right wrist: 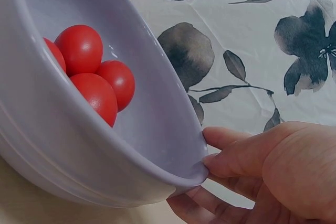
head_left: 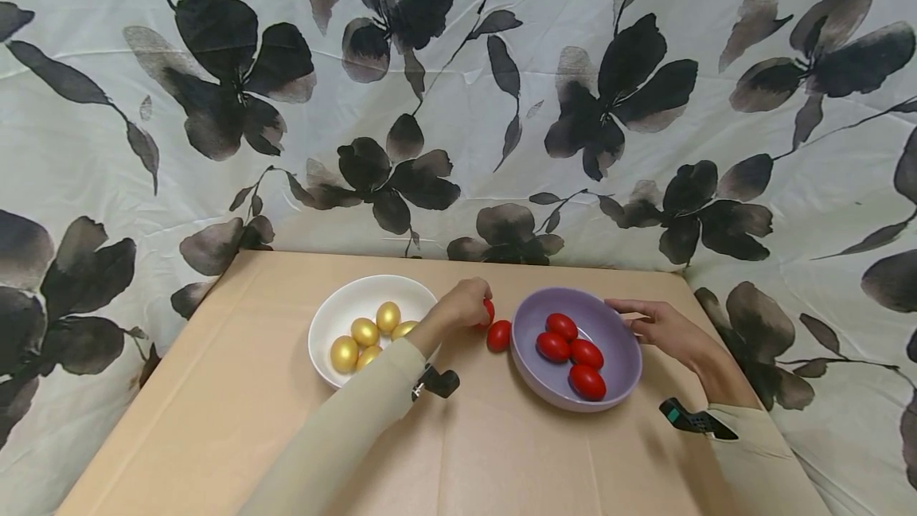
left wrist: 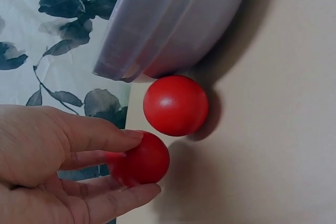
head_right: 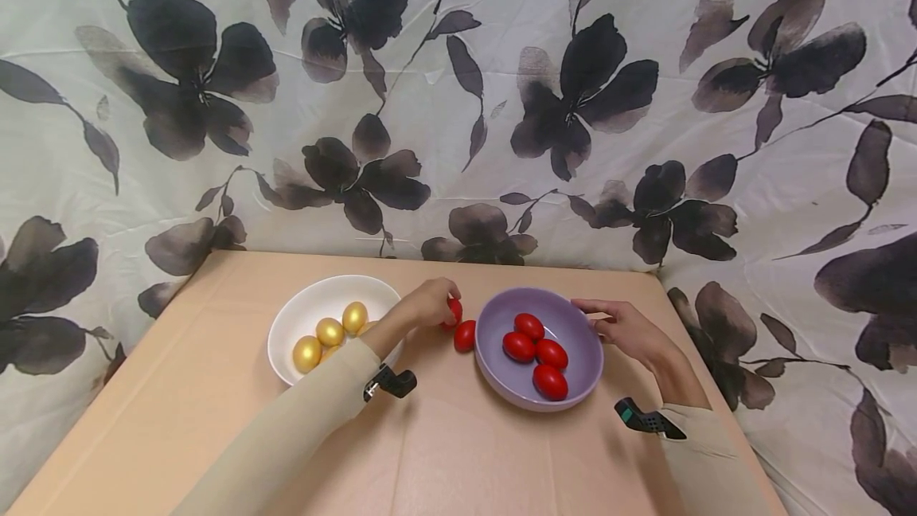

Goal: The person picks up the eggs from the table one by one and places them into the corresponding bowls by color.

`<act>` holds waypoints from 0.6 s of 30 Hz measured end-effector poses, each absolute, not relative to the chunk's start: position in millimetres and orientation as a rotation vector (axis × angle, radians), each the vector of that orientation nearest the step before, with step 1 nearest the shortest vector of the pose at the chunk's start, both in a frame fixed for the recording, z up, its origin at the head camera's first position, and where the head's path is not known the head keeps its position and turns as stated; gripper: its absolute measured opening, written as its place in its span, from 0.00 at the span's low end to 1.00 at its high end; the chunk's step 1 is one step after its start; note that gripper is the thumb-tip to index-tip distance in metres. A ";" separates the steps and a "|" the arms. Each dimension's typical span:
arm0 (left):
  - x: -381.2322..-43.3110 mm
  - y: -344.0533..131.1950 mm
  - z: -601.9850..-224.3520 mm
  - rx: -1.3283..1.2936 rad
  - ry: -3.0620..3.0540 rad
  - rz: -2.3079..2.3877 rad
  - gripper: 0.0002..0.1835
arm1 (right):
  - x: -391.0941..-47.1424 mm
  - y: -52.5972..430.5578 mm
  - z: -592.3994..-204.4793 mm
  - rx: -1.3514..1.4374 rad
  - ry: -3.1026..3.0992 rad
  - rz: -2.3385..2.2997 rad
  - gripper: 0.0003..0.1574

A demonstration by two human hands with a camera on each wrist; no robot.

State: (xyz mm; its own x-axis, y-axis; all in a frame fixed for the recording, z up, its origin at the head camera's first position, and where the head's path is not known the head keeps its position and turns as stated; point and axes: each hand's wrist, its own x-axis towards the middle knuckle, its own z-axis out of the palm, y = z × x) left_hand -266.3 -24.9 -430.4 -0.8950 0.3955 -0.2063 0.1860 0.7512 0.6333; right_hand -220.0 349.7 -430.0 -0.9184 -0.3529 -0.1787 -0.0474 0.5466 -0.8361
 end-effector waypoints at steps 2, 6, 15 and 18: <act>-264.9 -26.0 -429.6 0.449 2.622 0.922 0.25 | -220.5 349.9 -430.2 -0.330 2.455 -1.317 0.31; -262.4 -28.0 -427.8 0.447 2.606 0.999 0.26 | -220.8 350.0 -430.0 -0.327 2.455 -1.314 0.31; -257.2 -30.3 -421.8 0.513 2.640 1.059 0.25 | -219.3 348.6 -428.0 -0.321 2.456 -1.312 0.32; -255.2 -31.8 -419.4 0.521 2.645 1.066 0.25 | -218.9 348.0 -427.9 -0.320 2.453 -1.316 0.32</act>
